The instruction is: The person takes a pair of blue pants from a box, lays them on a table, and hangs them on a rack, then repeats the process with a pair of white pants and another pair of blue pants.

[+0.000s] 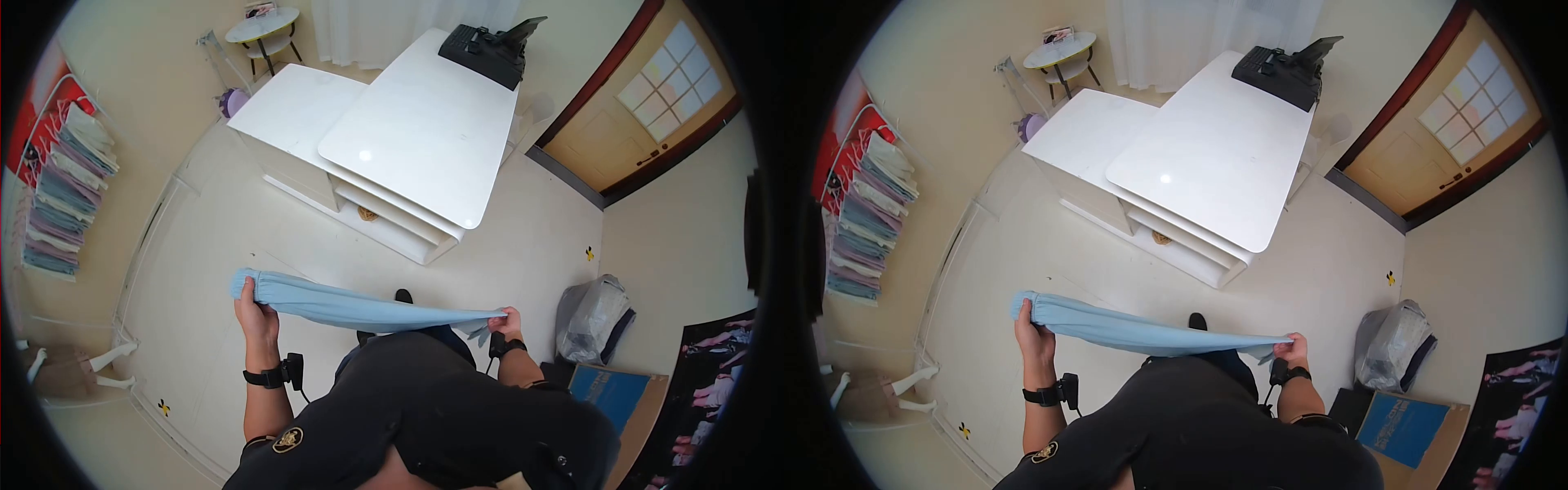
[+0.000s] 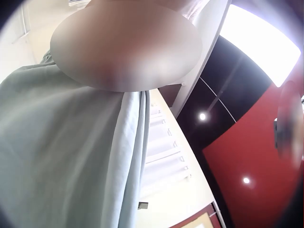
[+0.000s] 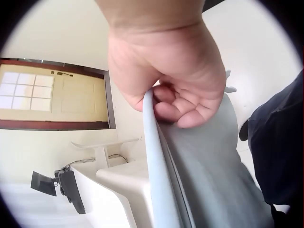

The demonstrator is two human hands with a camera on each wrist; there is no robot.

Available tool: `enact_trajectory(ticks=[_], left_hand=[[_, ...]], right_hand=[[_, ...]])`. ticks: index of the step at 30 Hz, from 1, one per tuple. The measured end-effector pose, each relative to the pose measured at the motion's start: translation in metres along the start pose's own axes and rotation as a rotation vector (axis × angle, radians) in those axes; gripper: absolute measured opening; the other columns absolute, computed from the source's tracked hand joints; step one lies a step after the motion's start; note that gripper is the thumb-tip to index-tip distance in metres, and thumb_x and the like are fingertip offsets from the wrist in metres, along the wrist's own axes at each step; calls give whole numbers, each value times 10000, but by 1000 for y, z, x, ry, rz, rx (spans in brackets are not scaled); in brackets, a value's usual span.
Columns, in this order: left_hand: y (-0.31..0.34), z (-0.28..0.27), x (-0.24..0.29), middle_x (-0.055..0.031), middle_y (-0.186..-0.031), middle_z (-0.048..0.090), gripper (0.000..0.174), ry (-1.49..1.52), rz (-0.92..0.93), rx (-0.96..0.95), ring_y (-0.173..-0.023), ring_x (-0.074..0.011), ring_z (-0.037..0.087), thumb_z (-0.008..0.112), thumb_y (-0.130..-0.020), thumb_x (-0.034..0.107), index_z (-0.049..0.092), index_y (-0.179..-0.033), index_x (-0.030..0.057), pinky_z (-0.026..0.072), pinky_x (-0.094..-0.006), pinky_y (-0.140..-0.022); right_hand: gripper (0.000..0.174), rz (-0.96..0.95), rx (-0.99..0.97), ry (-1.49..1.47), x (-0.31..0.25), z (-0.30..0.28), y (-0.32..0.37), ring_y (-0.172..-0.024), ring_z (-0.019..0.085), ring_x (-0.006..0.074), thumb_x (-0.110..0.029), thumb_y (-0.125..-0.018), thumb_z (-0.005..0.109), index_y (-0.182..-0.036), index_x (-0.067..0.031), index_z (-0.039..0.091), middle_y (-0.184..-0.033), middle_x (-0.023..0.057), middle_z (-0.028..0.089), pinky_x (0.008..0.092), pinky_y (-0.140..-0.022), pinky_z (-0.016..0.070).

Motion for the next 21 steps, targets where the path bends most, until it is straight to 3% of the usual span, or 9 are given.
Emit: enact_trajectory(ticks=[1, 5, 7, 9, 11, 13, 17, 18, 21], left_hand=[[-8, 7, -1, -50, -952, 560, 166, -13, -4, -14, -878, -161, 559, 472, -911, 151, 505, -1024, 36, 477, -297, -741], [-44, 67, -11, -73, -1005, 572, 213, -60, -52, -186, -922, -182, 572, 455, -921, 170, 503, -1063, 19, 486, -317, -784], [-60, 110, -17, -67, -1034, 557, 231, -70, -73, -261, -944, -173, 562, 463, -918, 166, 483, -1106, 33, 489, -311, -786], [-64, 167, -29, -93, -1145, 532, 324, -101, -142, -470, -1038, -197, 539, 435, -934, 177, 429, -1213, 13, 472, -326, -859], [-83, 219, -44, -103, -1184, 514, 353, -102, -156, -549, -1075, -207, 520, 420, -940, 180, 401, -1248, 7, 454, -332, -889], [-101, 274, -54, -122, -1250, 475, 389, -89, -171, -647, -1141, -227, 479, 390, -954, 188, 363, -1292, -2, 404, -351, -961], [-153, 359, -64, -126, -1265, 468, 392, -63, -170, -736, -1153, -231, 473, 392, -955, 191, 361, -1293, -5, 388, -361, -980], [-166, 374, -63, -126, -1271, 464, 392, -41, -107, -746, -1157, -229, 471, 394, -955, 194, 363, -1291, -5, 389, -363, -981], [-212, 384, -61, -127, -1277, 461, 391, -33, -37, -713, -1160, -226, 469, 400, -955, 201, 368, -1288, -2, 395, -364, -979]], right_hand=[[111, -32, -148, 8, -11, 2, -11, -561, 465, 187, -70, -620, 495, -638, -123, 398, -603, 17, 435, 326, -597, 439], [69, -335, -167, -137, -70, 60, -2, -736, 561, 243, -97, -682, 513, -737, -96, 472, -762, 53, 557, 397, -713, 481], [82, -421, -308, -267, -109, 105, 28, -778, 578, 252, -111, -720, 516, -791, -77, 494, -816, 66, 583, 407, -734, 482], [79, -576, -489, -338, -173, 106, 1, -790, 585, 240, -126, -782, 493, -833, -71, 517, -812, 74, 595, 404, -761, 478], [74, -682, -395, -377, -207, 152, 42, -808, 583, 236, -136, -811, 482, -820, -75, 523, -810, 74, 597, 408, -778, 472], [94, -736, -518, -390, -264, 159, 16, -837, 579, 249, -145, -825, 480, -848, -63, 521, -844, 84, 598, 411, -805, 463], [116, -825, -582, -465, -320, 209, 30, -879, 575, 266, -122, -830, 463, -894, -46, 522, -898, 96, 601, 410, -839, 454], [150, -854, -670, -429, -326, 222, 35, -908, 575, 271, -113, -831, 458, -935, -32, 530, -939, 103, 606, 412, -854, 450], [254, -849, -555, -385, -291, 266, 58, -984, 564, 274, -93, -828, 456, -1062, -13, 515, -1046, 123, 595, 418, -888, 437]])
Point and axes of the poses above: each hand's wrist, its own y-axis away from the middle knuckle, its own z-axis out of the palm, x = y × z, the point moved 4 cm from there along -y, towards the middle knuckle
